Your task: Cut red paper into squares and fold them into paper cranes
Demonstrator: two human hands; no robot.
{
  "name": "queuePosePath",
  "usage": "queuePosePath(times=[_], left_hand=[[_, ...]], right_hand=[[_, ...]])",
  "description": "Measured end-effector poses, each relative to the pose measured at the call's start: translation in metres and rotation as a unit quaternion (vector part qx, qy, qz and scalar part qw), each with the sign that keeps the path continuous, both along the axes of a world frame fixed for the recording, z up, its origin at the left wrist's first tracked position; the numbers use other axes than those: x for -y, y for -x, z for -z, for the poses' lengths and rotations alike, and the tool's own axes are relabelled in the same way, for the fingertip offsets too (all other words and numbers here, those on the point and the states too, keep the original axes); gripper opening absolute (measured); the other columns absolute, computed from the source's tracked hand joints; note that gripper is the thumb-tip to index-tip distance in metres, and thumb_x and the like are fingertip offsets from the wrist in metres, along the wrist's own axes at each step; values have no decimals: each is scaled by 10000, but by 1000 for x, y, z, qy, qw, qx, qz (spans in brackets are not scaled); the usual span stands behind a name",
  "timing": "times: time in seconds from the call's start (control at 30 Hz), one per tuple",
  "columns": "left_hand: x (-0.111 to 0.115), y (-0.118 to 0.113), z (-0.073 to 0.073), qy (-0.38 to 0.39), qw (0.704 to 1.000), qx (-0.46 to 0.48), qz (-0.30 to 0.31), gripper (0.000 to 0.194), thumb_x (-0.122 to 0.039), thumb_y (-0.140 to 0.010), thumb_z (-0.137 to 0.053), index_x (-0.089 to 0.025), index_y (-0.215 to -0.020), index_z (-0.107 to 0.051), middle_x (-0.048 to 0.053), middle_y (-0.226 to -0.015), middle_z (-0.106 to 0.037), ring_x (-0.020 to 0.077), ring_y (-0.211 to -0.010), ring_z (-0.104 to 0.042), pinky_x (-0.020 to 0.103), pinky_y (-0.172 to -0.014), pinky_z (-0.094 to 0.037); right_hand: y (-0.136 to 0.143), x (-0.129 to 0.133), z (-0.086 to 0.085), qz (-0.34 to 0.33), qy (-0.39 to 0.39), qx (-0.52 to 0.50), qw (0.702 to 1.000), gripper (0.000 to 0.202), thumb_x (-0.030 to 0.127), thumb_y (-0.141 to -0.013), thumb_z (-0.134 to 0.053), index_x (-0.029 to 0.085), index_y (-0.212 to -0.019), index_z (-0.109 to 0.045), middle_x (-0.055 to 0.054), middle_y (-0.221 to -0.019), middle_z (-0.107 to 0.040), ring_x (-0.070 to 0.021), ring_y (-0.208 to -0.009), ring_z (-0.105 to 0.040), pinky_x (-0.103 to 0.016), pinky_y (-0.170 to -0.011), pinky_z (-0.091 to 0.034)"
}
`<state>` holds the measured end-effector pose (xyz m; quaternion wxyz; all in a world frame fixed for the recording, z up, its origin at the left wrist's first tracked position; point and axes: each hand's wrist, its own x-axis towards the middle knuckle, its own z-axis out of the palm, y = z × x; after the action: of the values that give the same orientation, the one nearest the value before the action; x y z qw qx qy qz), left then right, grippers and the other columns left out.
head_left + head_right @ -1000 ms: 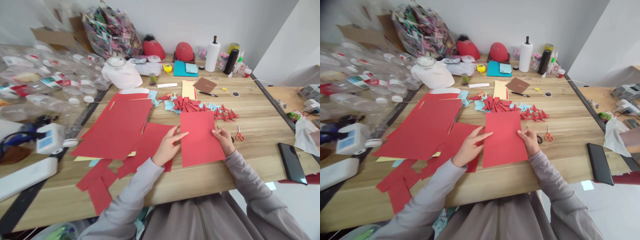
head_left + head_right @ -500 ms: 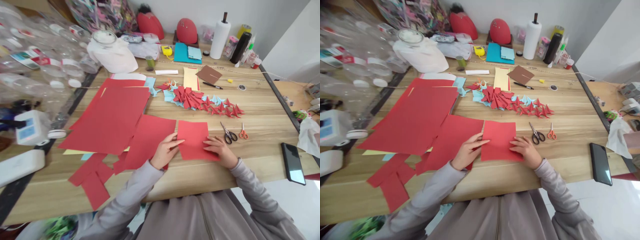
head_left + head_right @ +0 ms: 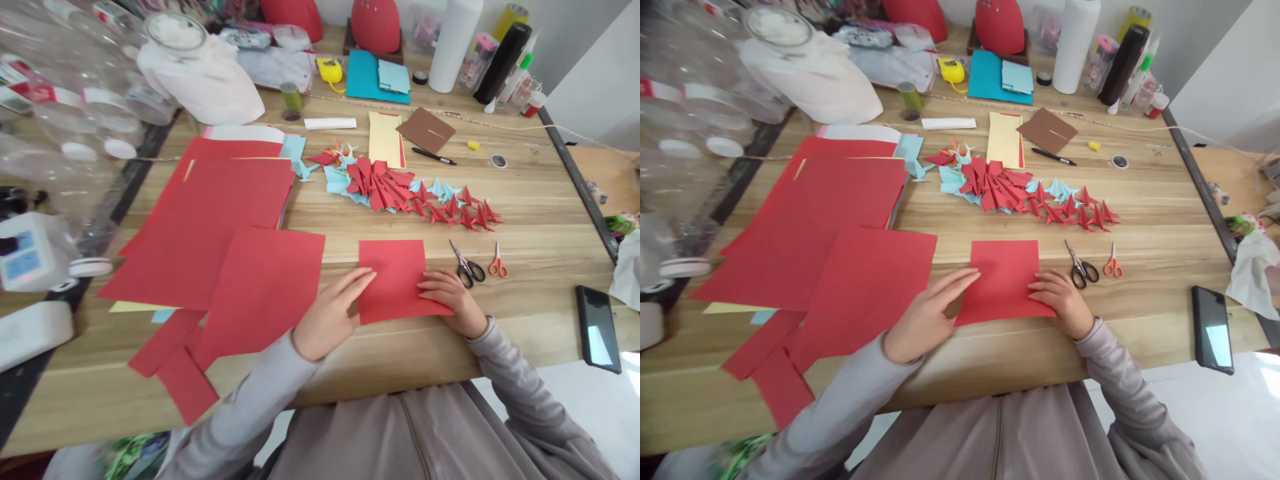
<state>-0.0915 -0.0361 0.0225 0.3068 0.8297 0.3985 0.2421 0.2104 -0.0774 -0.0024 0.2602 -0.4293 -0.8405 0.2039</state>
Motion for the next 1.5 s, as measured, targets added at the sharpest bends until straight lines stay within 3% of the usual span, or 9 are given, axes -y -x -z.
queuePosePath(times=[0.1,0.2,0.3,0.47,0.63,0.73,1.17,1.33,1.5], left_hand=[[-10,-15,6,25,999,-30,33,492,-41,-736,-500,-214,-1174,-644,79,-1094,-708,240,-1029,-645,400,-911,-502],[-17,-19,8,32,998,-60,-1,139,-210,-803,-598,-205,-890,-707,73,-864,-729,244,-845,-663,397,-815,-499],[-16,-21,1,34,994,-93,-52,313,-416,-878,-549,-200,-671,-641,33,-619,-640,206,-654,-608,342,-685,-473],[-9,-34,-1,3,982,-65,-179,300,-405,-941,-466,-188,-865,-658,29,-683,-675,198,-708,-622,305,-676,-483],[-1,-43,17,-22,961,4,-277,462,-325,-884,-603,-157,-1301,-497,86,-980,-729,183,-761,-663,323,-758,-545],[0,-42,19,5,958,42,-284,519,-257,-876,-618,-187,-1358,-439,113,-1178,-671,146,-767,-674,294,-747,-573],[5,-41,11,-73,965,4,-252,418,-63,-825,-625,-159,-1228,-569,134,-1157,-667,213,-1017,-663,313,-787,-572],[4,-47,2,-216,963,-96,-132,264,-181,-854,-621,-160,-1115,-657,91,-1076,-720,230,-998,-658,387,-936,-487],[3,-54,14,-140,974,-171,-42,454,-417,-918,-514,-180,-1301,-562,115,-1398,-536,331,-1341,-428,458,-1078,-372]], right_hand=[[0,-2,-2,37,20,-4,999,238,285,-921,-497,257,-1057,-690,-76,-1048,-734,-254,-1152,-605,-500,-1062,-357],[4,-5,-3,114,30,-19,993,199,310,-926,-516,245,-929,-705,-72,-935,-739,-234,-1006,-660,-476,-1020,-407],[12,-11,-6,192,15,-29,981,235,335,-928,-522,219,-782,-665,-56,-798,-705,-205,-821,-654,-407,-881,-486],[32,-22,-7,313,-3,-1,950,379,360,-933,-509,210,-585,-496,17,-545,-507,-141,-554,-480,-282,-605,-416],[45,-24,-1,373,-32,26,927,238,344,-901,-587,193,-718,-584,26,-553,-548,-145,-590,-518,-273,-634,-416],[47,-24,-2,378,-37,42,924,203,317,-878,-632,191,-724,-591,41,-525,-537,-135,-569,-523,-270,-647,-428],[50,-27,-15,359,-32,98,928,120,206,-854,-661,181,-750,-606,62,-510,-476,-108,-535,-493,-248,-643,-435],[50,-30,-15,346,-48,109,931,133,207,-854,-661,177,-739,-603,68,-503,-460,-99,-509,-478,-251,-642,-425],[49,-32,-15,343,-52,126,929,160,221,-852,-668,178,-716,-596,67,-483,-456,-103,-496,-465,-248,-621,-409]])
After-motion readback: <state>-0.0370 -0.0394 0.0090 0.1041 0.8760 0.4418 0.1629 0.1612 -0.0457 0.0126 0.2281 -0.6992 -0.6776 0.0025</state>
